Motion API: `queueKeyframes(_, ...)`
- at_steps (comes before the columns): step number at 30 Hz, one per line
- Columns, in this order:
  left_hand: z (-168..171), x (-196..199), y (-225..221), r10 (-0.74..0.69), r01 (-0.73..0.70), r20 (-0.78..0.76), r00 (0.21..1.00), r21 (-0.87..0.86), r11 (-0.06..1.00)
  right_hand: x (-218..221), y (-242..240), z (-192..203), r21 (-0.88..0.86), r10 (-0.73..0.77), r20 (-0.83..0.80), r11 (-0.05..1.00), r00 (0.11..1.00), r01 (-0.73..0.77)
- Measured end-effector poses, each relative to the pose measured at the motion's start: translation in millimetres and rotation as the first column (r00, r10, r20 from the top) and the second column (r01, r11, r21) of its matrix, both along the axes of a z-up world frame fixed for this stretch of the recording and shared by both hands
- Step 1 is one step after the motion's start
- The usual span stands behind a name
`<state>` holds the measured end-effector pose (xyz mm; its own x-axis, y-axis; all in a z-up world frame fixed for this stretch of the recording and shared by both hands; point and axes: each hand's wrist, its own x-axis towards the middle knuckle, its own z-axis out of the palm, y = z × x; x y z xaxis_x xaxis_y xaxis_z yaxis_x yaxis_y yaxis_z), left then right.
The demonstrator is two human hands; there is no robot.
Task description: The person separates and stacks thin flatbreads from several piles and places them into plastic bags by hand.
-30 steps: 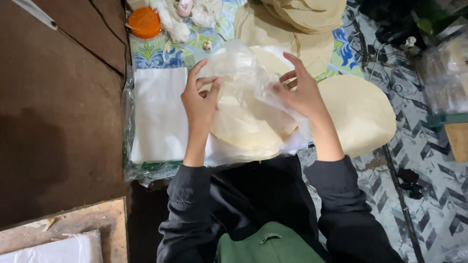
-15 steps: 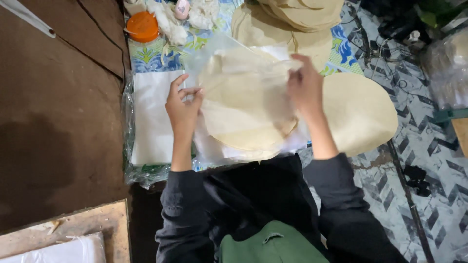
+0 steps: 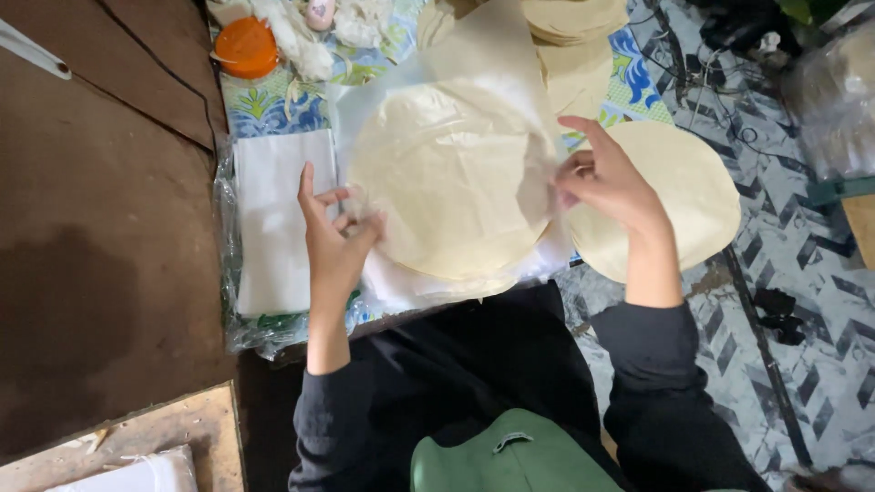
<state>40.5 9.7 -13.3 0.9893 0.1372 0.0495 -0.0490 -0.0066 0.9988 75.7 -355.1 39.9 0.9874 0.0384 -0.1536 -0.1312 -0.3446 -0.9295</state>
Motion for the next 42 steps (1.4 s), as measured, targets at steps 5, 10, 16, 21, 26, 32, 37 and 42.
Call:
queueKeyframes(5, -6.7, -21.4, 12.4, -0.036, 0.035, -0.026, 0.999, -0.033, 0.999, -18.2, -19.3, -21.5, 0.158, 0.164, -0.055, 0.975, 0.985, -0.153)
queueKeyframes(10, -2.2, -36.9, 11.5, -0.065, 0.064, -0.084, 0.994, -0.015, 0.998, -39.4, -17.2, -30.9, 0.202, 0.171, -0.101, 0.968, 0.98, -0.148)
queueKeyframes(16, 7.6, -39.5, 8.4, -0.024, 0.043, -0.132, 0.991, 0.146, 0.988, -49.4, -11.1, -28.0, 0.101, 0.138, -0.047, 0.986, 0.989, -0.133)
queueKeyframes(21, 41.7, -34.6, -7.7, 0.018, -0.187, 0.262, 0.965, 0.636, 0.749, -49.3, 20.2, 9.0, -0.389, 0.092, 0.246, 0.921, 0.965, 0.012)
queueKeyframes(26, 32.8, 12.0, -68.6, -0.051, -0.193, 0.327, 0.944, 0.667, 0.719, -13.9, 106.4, 4.9, -0.424, 0.153, 0.574, 0.896, 0.804, 0.132)
queueKeyframes(32, 20.1, 31.2, -84.7, -0.083, -0.212, 0.254, 0.964, 0.916, 0.341, 2.2, 124.9, -25.5, -0.721, 0.14, 0.428, 0.649, 0.893, 0.244)
queueKeyframes(37, 19.4, 12.7, -65.4, -0.022, -0.078, 0.101, 0.995, 0.872, 0.483, -23.4, 65.6, -45.9, -0.594, 0.131, 0.39, 0.792, 0.911, 0.14)
queueKeyframes(42, 7.2, 14.7, -62.0, -0.054, -0.132, 0.18, 0.982, 0.863, 0.487, -44.4, 24.5, -91.4, -0.439, 0.013, 0.387, 0.882, 0.922, 0.172)
